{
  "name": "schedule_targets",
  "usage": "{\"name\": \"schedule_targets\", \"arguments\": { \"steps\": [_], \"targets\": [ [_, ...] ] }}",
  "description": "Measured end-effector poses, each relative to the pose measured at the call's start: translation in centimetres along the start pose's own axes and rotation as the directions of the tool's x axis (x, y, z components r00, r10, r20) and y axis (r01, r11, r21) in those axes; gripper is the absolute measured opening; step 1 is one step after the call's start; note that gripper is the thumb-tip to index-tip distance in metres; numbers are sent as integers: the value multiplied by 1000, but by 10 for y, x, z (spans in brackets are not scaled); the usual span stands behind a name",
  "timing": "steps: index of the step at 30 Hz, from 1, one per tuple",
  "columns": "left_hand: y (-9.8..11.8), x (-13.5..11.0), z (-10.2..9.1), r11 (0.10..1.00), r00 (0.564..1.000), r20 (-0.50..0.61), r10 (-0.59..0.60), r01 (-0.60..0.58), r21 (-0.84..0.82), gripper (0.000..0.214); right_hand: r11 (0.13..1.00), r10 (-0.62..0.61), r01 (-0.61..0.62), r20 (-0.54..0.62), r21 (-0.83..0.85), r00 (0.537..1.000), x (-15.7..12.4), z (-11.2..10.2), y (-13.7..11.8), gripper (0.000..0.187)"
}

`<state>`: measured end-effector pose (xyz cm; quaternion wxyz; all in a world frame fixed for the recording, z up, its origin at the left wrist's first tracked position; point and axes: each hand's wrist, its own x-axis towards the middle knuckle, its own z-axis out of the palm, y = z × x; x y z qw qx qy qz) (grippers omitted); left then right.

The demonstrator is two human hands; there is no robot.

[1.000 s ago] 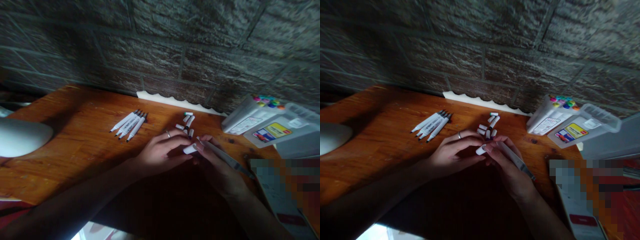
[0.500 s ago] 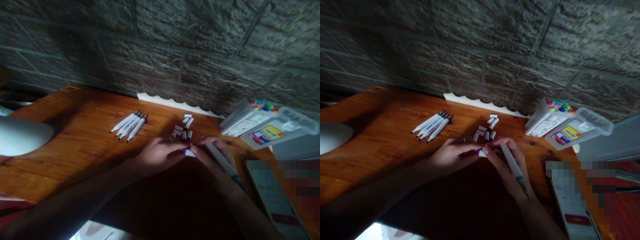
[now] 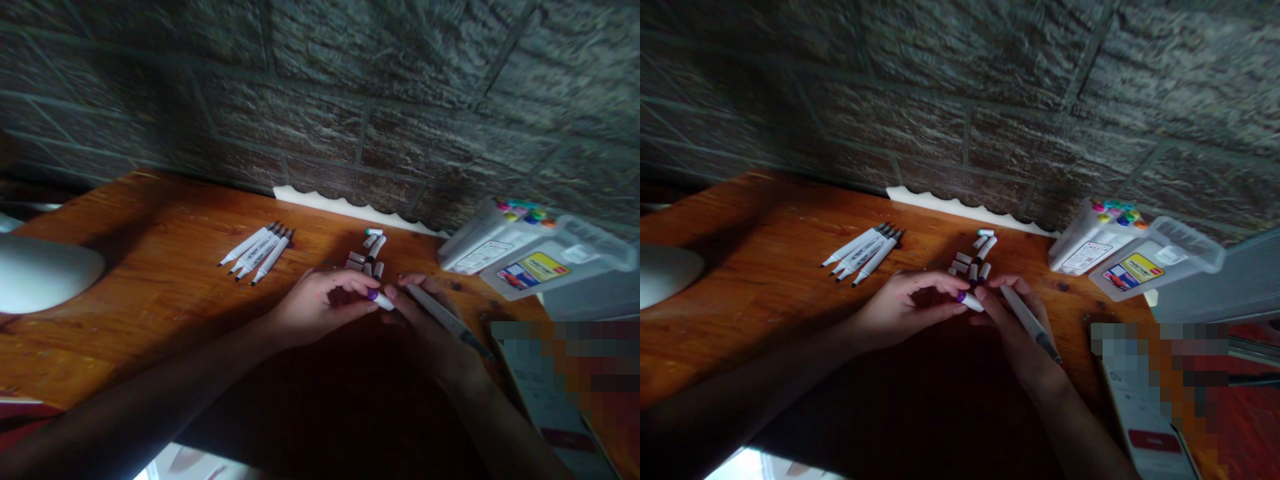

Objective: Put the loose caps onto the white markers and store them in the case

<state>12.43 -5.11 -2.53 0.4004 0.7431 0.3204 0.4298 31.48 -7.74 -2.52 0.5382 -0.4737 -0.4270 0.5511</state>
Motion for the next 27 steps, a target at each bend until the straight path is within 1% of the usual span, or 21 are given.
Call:
{"name": "schedule_targets", "arguments": {
  "steps": [5,7,10,12,16,20,23,25,27],
  "targets": [
    [3,-2,1,998,1000,9,-6,6,-66,24,999,32,-32,29,-22,999,-3,4,-5,22],
    [3,-1,1,996,999,-1,-40,39,-77,21,999,31,-31,3,-27,1000,-3,4,-8,24],
    [4,1,1,996,995,-55,-83,81,-41,18,1000,7,-8,-54,-14,999,-1,3,-11,28],
    [4,2,1,996,994,-78,-78,75,-39,16,1000,-6,5,-57,-9,998,1,1,-9,32],
    [5,3,0,997,996,-75,-53,48,-66,16,999,-29,28,-45,-22,999,2,0,-5,31],
    [6,0,2,996,999,-48,-25,21,-81,23,1000,4,-4,-35,5,999,1,2,-6,29],
    [6,-1,3,997,999,-13,-30,29,-73,19,999,36,-34,-51,35,998,-2,3,-9,27],
    [6,-1,3,997,999,-21,-32,31,-67,18,998,50,-47,-53,45,997,-3,4,-9,28],
    [5,0,2,997,998,-56,-22,18,-72,16,998,53,-50,-51,48,997,-3,3,-9,30]
  ]
}}
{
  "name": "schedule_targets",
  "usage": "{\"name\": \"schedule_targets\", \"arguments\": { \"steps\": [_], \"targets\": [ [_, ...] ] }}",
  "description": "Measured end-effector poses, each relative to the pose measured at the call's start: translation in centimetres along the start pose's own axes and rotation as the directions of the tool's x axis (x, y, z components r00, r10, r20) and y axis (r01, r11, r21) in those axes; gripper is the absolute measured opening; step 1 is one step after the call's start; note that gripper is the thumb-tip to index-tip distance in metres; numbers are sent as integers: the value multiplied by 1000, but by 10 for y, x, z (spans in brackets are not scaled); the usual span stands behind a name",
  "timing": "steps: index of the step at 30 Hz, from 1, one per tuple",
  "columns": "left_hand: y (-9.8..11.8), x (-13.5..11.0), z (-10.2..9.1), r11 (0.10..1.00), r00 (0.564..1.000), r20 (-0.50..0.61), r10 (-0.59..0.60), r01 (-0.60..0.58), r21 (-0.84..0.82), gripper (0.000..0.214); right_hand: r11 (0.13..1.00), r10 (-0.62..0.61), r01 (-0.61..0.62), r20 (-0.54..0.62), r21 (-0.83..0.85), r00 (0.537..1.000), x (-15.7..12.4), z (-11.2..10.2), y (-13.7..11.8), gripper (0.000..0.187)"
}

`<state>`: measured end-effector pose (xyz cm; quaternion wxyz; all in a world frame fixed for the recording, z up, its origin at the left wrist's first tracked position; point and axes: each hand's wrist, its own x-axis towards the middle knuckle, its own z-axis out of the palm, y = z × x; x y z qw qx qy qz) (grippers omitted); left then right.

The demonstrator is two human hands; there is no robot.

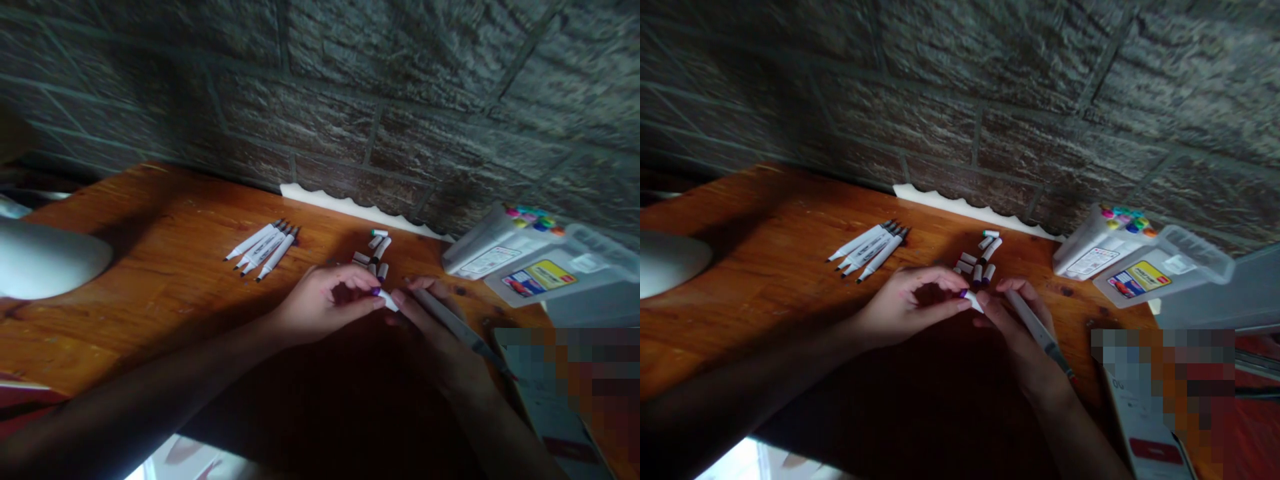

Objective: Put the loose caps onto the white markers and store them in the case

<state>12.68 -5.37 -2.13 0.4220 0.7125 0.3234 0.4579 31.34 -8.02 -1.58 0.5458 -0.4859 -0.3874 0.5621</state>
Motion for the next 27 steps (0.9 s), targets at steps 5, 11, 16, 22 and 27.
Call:
{"name": "schedule_targets", "arguments": {
  "steps": [5,11,16,22,27],
  "targets": [
    [-1,0,-1,1000,1000,-17,-4,4,-30,18,1000,2,-2,34,3,999,3,-4,2,28],
    [3,-2,0,997,998,61,23,-19,-72,21,998,65,-66,82,2,994,-2,0,4,24],
    [3,-3,1,997,997,62,-47,51,-56,18,996,86,-86,117,-9,989,-1,1,5,27],
    [8,-2,-1,994,992,76,-103,106,-39,21,994,20,-15,45,-110,999,1,-2,5,27],
    [8,1,-1,992,993,-36,-114,112,-56,19,1000,5,-6,-150,-7,989,4,-6,-6,52]
  ]
}}
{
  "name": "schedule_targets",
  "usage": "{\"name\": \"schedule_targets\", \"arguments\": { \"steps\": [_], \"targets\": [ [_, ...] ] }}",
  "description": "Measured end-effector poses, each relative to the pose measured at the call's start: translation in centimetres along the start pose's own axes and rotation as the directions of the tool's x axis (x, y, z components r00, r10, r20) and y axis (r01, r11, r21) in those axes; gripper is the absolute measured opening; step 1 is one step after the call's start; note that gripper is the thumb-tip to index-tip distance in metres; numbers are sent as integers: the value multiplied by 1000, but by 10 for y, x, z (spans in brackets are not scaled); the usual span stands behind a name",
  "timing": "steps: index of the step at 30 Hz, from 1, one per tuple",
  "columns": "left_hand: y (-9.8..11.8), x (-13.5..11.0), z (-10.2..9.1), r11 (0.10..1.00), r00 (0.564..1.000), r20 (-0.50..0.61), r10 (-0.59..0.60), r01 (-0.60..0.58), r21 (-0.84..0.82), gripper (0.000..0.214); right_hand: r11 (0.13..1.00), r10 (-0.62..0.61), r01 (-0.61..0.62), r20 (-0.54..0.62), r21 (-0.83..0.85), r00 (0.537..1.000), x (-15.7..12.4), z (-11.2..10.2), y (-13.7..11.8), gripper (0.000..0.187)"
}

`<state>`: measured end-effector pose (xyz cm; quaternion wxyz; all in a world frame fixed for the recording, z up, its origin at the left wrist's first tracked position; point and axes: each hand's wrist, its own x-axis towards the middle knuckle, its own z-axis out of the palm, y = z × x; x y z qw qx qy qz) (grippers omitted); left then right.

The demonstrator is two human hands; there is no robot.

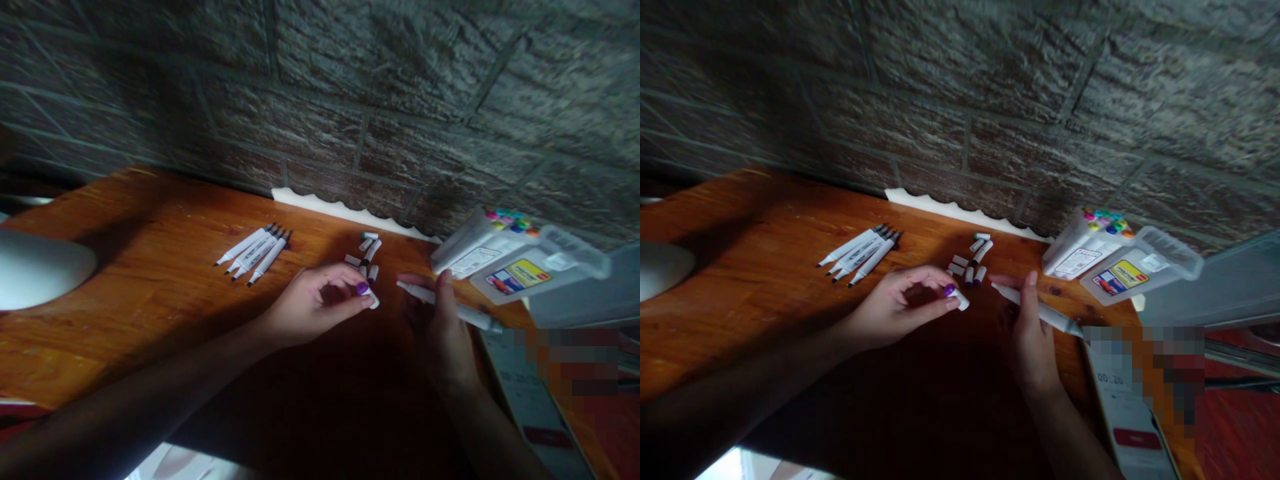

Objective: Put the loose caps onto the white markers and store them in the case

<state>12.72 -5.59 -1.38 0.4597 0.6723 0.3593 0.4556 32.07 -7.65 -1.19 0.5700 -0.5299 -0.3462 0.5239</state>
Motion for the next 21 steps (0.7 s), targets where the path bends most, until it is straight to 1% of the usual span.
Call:
{"name": "schedule_targets", "arguments": {
  "steps": [1,3,5,6,8,10,12,16,18,21],
  "targets": [
    [-1,0,0,1000,1000,-7,-4,4,-10,19,1000,14,-14,-14,28,1000,0,0,-3,51],
    [-3,1,1,1000,1000,-1,-2,2,-29,19,996,43,-44,12,82,999,-1,0,-8,42],
    [-4,1,1,999,1000,18,-1,1,-40,19,993,31,-36,43,114,999,-3,2,-9,33],
    [-4,1,1,999,1000,29,-6,7,-37,20,993,17,-22,39,114,999,-4,3,-9,32],
    [-4,1,1,999,999,33,-25,25,-23,22,996,13,-12,-6,88,1000,-3,5,-5,34],
    [-5,1,0,999,999,27,-37,37,-21,22,998,28,-24,-81,54,996,-2,5,-1,36],
    [-5,2,0,999,1000,13,-24,24,-38,20,1000,14,-11,-117,28,993,0,4,2,37],
    [-5,1,-1,999,1000,4,-1,1,-48,20,993,-107,105,-37,-51,994,0,3,-2,39],
    [-4,0,-1,999,1000,7,6,-6,-52,19,990,-116,115,-5,-86,993,-1,2,-5,39],
    [-3,-1,-2,998,999,40,1,1,-69,23,988,-121,124,30,-92,992,-1,-1,-3,30]
  ]
}}
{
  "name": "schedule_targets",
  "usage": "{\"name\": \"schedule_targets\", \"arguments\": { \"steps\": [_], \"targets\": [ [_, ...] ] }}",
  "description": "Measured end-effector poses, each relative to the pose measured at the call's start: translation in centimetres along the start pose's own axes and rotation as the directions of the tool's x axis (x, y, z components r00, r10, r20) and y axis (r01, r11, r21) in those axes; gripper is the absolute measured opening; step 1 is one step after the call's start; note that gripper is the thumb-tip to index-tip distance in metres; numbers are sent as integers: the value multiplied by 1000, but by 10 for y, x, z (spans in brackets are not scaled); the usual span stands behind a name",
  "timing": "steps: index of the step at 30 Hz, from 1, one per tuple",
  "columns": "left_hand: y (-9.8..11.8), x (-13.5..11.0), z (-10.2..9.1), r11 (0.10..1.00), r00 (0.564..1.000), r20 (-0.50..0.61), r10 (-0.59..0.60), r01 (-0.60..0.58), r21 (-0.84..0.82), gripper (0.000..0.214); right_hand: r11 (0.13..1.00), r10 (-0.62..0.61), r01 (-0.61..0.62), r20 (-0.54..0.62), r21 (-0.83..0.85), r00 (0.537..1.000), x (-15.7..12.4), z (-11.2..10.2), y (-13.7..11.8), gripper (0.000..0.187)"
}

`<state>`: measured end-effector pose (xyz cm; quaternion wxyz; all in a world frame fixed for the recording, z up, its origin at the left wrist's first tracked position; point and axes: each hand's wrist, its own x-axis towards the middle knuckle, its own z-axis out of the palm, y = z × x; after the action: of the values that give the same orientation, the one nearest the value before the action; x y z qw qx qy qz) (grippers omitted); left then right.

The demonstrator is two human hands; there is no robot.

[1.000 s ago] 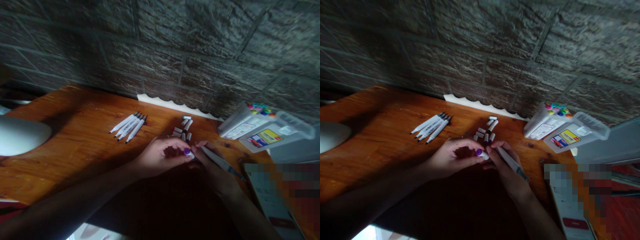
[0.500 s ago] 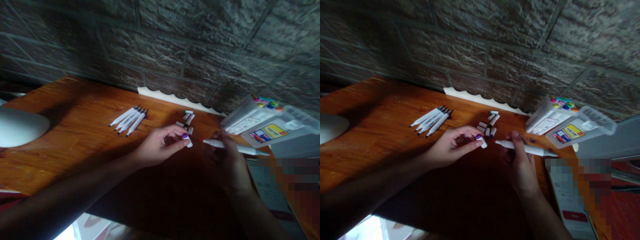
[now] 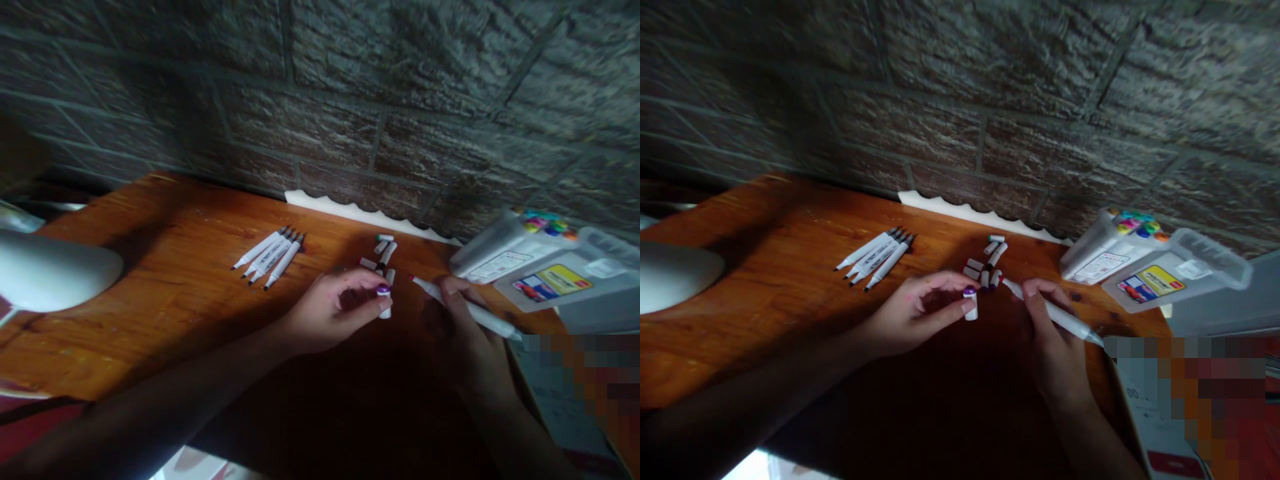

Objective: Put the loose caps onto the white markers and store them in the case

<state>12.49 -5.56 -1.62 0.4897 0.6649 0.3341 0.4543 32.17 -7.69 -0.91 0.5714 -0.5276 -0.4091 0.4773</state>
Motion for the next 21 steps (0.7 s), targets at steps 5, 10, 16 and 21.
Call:
{"name": "schedule_targets", "arguments": {
  "steps": [5,10,16,21],
  "targets": [
    [5,5,-4,976,992,42,-117,122,-179,29,998,-42,41,-37,-38,998,2,-3,8,28],
    [3,9,-8,890,951,59,-304,306,-339,25,986,-131,134,35,-100,991,-4,-2,8,19],
    [-1,9,-3,676,892,109,-440,408,-614,25,943,-245,258,86,-210,966,-14,-5,2,11],
    [1,10,-3,694,909,91,-406,372,-616,27,837,-376,410,162,-362,912,-24,-3,-6,12]
  ]
}}
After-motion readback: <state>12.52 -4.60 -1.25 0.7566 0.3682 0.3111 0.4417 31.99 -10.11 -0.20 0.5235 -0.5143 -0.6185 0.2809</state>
